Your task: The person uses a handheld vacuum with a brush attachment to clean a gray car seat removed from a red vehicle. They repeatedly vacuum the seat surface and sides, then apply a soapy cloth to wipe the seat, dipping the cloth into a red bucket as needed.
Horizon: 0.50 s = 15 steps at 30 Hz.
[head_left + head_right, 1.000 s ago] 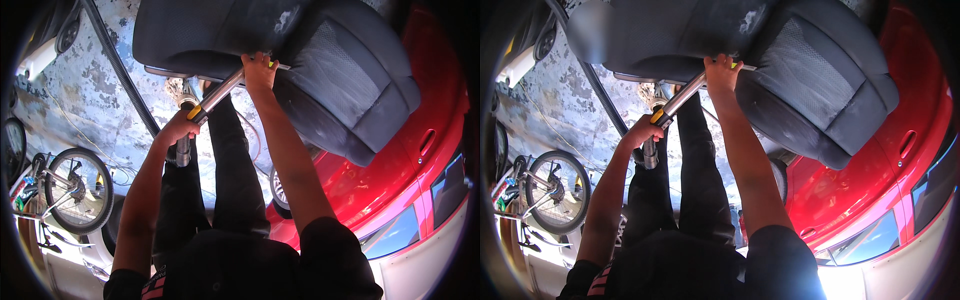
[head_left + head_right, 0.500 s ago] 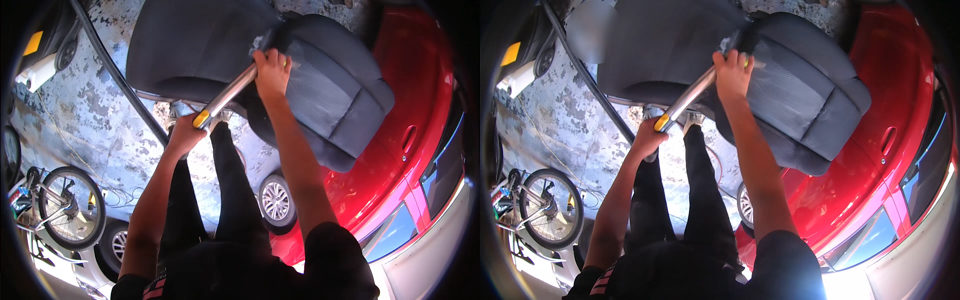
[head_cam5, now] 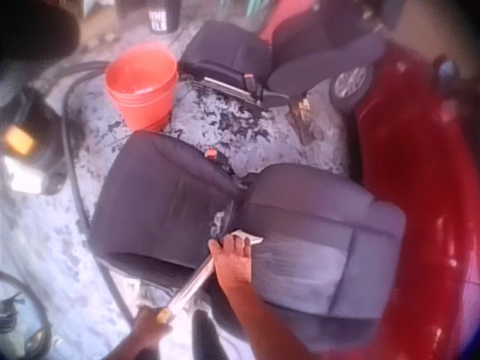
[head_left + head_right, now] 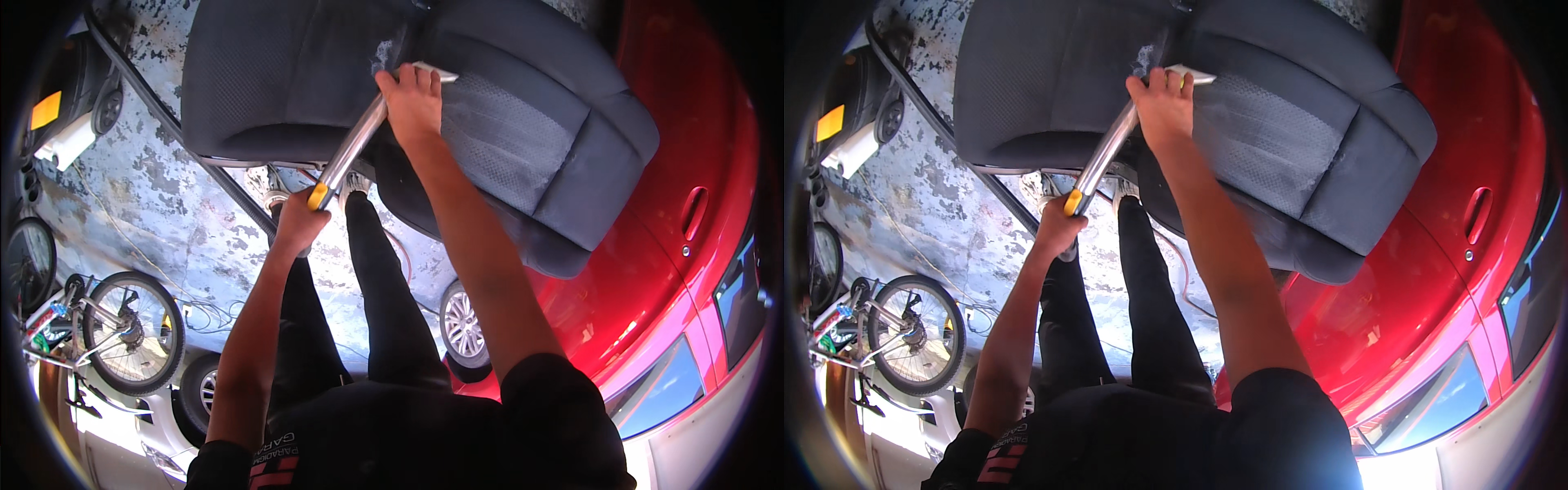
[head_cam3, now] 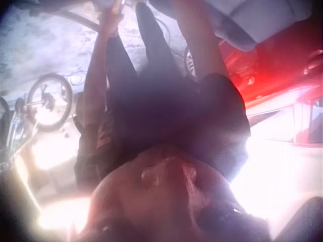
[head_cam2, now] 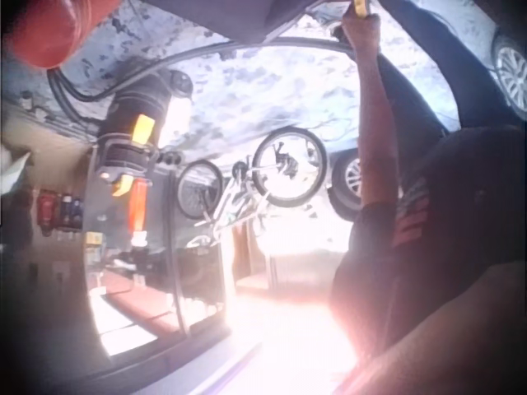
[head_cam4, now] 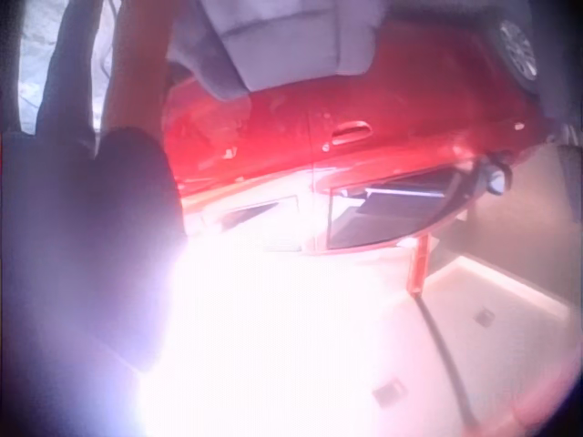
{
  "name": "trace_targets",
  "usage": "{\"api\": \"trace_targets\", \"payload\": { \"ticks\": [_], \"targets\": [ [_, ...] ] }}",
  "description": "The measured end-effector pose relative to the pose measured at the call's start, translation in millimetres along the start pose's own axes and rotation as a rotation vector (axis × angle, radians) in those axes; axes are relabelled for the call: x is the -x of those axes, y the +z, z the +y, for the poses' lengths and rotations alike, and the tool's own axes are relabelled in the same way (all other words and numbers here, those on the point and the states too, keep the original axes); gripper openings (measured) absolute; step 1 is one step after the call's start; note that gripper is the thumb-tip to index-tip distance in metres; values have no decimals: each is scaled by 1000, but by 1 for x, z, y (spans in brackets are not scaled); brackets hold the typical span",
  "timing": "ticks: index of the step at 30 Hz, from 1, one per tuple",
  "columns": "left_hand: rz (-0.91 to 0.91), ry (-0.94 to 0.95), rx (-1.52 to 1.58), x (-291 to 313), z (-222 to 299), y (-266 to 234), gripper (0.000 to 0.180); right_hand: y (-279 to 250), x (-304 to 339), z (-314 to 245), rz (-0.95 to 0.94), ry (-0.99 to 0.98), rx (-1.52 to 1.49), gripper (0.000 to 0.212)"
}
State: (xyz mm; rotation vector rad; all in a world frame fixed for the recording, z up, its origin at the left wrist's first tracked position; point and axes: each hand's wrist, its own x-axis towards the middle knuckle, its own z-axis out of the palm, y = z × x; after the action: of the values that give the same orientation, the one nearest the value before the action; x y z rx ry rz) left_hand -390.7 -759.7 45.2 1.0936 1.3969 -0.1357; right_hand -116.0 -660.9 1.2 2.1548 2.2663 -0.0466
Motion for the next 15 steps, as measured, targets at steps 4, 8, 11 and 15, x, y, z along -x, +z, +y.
{"api": "trace_targets", "payload": {
  "ticks": [4, 8, 11, 15],
  "targets": [
    [23, -26, -31, 34, -11, 3, 36, -6, 31, -17, -22, 34, -18, 22],
    [26, -66, -57, 60, -30, 5, 35, -13, 54, -34, -49, 41, -75, 25],
    [13, -97, -84, 79, -36, 3, 34, -17, 73, -45, -80, 52, -94, 29],
    [-22, -131, -136, 105, -50, -5, 40, -21, 100, -63, -111, 70, -120, 33]
  ]
}}
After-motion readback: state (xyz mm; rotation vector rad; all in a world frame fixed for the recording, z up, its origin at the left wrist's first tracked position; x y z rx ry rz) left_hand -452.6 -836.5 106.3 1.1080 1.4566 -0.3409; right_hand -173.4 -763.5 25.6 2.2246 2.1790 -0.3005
